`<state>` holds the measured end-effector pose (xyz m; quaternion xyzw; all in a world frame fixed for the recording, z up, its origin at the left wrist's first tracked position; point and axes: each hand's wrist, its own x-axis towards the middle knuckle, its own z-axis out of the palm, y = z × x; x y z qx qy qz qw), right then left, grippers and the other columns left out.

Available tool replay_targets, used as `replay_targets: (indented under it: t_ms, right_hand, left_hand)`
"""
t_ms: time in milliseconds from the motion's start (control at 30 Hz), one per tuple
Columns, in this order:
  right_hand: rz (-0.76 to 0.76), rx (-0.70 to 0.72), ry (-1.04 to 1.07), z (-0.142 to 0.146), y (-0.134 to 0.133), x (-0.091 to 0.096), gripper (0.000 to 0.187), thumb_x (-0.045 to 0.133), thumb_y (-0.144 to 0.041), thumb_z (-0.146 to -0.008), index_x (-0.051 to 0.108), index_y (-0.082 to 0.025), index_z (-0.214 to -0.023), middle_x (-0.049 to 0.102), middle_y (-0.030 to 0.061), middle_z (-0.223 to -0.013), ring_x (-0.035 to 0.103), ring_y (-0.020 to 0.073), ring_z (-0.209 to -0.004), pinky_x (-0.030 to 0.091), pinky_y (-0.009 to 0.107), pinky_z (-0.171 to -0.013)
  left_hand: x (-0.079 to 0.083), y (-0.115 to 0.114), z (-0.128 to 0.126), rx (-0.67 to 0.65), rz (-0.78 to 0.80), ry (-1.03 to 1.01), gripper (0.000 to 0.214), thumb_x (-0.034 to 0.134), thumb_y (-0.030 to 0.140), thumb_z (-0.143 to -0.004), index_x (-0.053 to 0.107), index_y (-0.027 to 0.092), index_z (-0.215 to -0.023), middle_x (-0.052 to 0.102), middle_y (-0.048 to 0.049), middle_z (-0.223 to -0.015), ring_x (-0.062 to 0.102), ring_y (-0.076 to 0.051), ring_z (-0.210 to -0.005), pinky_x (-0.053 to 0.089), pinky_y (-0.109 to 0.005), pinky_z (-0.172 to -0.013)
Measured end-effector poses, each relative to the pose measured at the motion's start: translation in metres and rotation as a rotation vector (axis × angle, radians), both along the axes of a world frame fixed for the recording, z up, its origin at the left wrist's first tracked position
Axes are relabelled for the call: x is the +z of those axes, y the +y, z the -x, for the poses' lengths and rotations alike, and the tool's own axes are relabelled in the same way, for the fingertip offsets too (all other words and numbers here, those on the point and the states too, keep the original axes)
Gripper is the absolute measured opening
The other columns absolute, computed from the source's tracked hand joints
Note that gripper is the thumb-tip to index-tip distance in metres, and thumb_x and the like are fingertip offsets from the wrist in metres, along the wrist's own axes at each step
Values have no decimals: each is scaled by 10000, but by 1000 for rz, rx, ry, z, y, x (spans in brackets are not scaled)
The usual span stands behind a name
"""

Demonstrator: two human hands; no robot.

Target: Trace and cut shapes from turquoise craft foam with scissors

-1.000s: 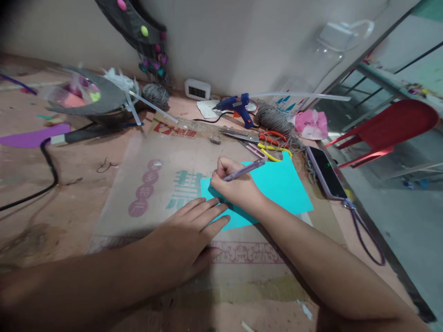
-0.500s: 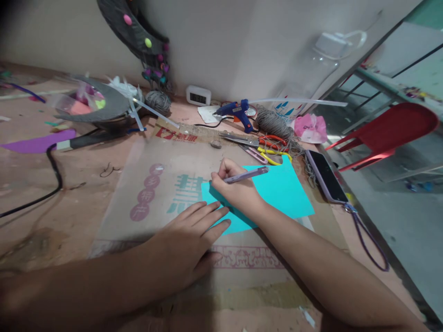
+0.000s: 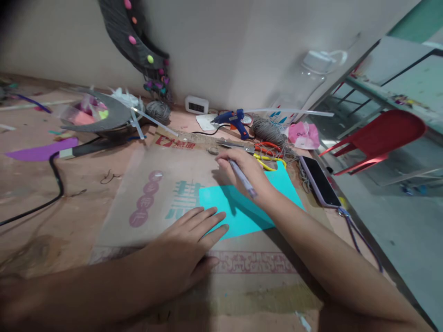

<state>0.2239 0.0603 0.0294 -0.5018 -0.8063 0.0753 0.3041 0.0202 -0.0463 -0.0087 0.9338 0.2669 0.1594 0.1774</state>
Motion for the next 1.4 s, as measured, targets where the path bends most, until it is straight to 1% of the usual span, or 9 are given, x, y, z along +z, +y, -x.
replay_targets:
  t_ms: [167, 300, 400, 533, 700, 933, 1133, 1300, 1400]
  right_hand:
    - [40, -74, -208, 2, 53, -13, 254, 579, -305, -940, 738, -154, -1069, 717, 138, -1094, 667, 305, -1037, 491, 419, -916]
    - [70, -108, -185, 11, 64, -21, 157, 649, -294, -881, 705, -179, -973, 698, 123, -1031, 648, 304, -958, 490, 409, -844]
    - [124, -57, -81, 13, 46, -10, 104, 676, -290, -852, 653, -209, -913, 704, 80, -912, 634, 264, -849, 504, 380, -776]
    - [306, 209, -11, 9, -6, 7, 102, 647, -315, -911, 674, -216, -915, 721, 12, -851, 672, 184, -770, 533, 303, -728]
    - [348, 381, -49, 1, -50, -1, 156, 574, -170, -963, 692, -204, -1060, 675, 51, -958, 651, 172, -872, 512, 293, -774]
    - [144, 354, -110, 12, -34, -23, 157, 522, -163, -999, 680, -158, -1004, 626, 68, -929, 605, 195, -871, 478, 312, -765]
    - [329, 342, -91, 10, -42, -8, 95, 594, -135, -957, 683, -167, -968, 647, 34, -914, 615, 159, -822, 463, 273, -740]
    - [198, 326, -120, 16, -39, -14, 140, 542, -136, -984, 674, -168, -954, 627, 54, -914, 594, 183, -859, 451, 293, -755]
    - [236, 342, -63, 14, -38, -14, 122, 549, -156, -985, 669, -180, -975, 641, 49, -926, 608, 178, -861, 464, 294, -764]
  left_hand:
    - [1, 2, 0, -24, 21, 27, 484, 539, 305, -975, 519, 116, -1420, 479, -149, -1551, 424, -344, -1439, 329, -549, -1201]
    - [5, 3, 0, -61, 29, 41, 476, 499, 330, -1002, 518, 96, -1416, 491, -168, -1535, 441, -350, -1424, 349, -561, -1183]
    - [7, 3, 1, -66, 14, 24, 456, 488, 312, -1006, 522, 88, -1402, 477, -173, -1543, 433, -343, -1427, 345, -553, -1186]
    - [5, 3, 1, -45, 14, -1, 470, 521, 303, -987, 512, 101, -1412, 439, -176, -1566, 407, -334, -1441, 316, -546, -1204]
    - [8, 6, -2, -53, 42, 41, 491, 542, 347, -972, 545, 85, -1387, 559, -191, -1441, 451, -340, -1393, 313, -555, -1200]
    - [16, 3, -4, -30, 91, 61, 350, 566, 326, -949, 635, 141, -1237, 639, -136, -1306, 521, -331, -1286, 324, -564, -1180]
    - [14, 5, -4, -35, 48, 59, 391, 519, 390, -983, 617, 137, -1264, 595, -170, -1361, 487, -348, -1327, 336, -564, -1166]
    - [13, 5, -4, -39, 58, 44, 324, 557, 371, -955, 648, 162, -1185, 660, -125, -1237, 535, -320, -1248, 347, -554, -1156]
    - [12, 4, -4, -30, 51, 37, 319, 553, 368, -956, 644, 163, -1184, 655, -123, -1248, 547, -308, -1234, 352, -538, -1153]
